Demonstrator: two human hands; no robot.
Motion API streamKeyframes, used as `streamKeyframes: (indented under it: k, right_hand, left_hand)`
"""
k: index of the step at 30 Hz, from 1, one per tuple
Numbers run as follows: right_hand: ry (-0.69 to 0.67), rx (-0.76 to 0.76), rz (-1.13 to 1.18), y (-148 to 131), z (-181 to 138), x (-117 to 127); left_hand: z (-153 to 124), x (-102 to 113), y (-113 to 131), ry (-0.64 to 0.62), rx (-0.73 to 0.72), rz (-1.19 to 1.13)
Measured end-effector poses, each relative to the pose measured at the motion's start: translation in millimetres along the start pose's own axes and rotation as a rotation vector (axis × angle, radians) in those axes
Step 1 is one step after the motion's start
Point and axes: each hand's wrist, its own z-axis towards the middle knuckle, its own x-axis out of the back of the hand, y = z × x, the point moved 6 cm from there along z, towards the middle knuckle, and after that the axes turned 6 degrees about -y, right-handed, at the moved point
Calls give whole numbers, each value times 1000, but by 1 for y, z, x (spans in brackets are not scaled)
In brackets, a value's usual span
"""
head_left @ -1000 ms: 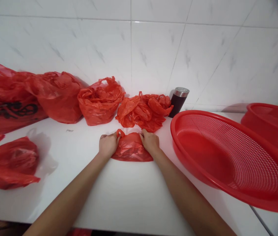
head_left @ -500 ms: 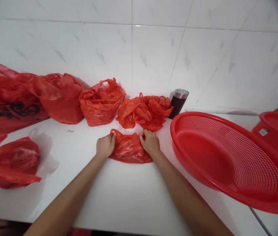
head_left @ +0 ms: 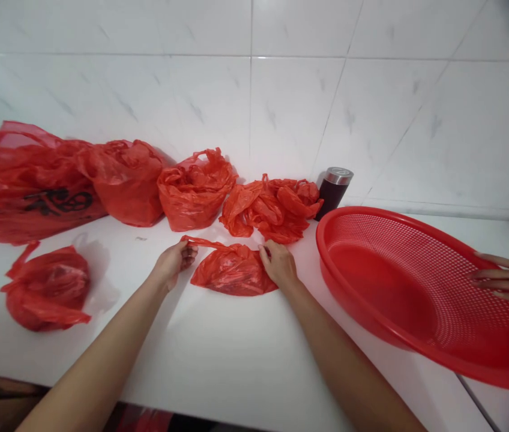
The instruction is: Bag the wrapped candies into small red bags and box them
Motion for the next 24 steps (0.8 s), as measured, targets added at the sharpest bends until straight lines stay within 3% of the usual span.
streamKeyframes:
  k: [4,9,13,20,22,24]
  right_hand:
    - [11,59,52,-6,-5,1]
    - [-11,109,45,-12,-8,4]
    - [9,126,48,-16,-7,12]
    - [69,91,186,-17,-10,28]
    - [81,62,253,-13,-10,32]
    - [88,28,322,-8,-9,35]
  left_hand:
    - [-13,-5,8,-52,-22,-105]
    - [-34,-26,23,-274,-48,-229]
    - [-45,-31,28,-416,-3,-365]
    - [-42,-18,20,-419,44,-248]
    - [-40,-7,20,-373,66,-252]
    - [-41,7,30,-235,-47,-215]
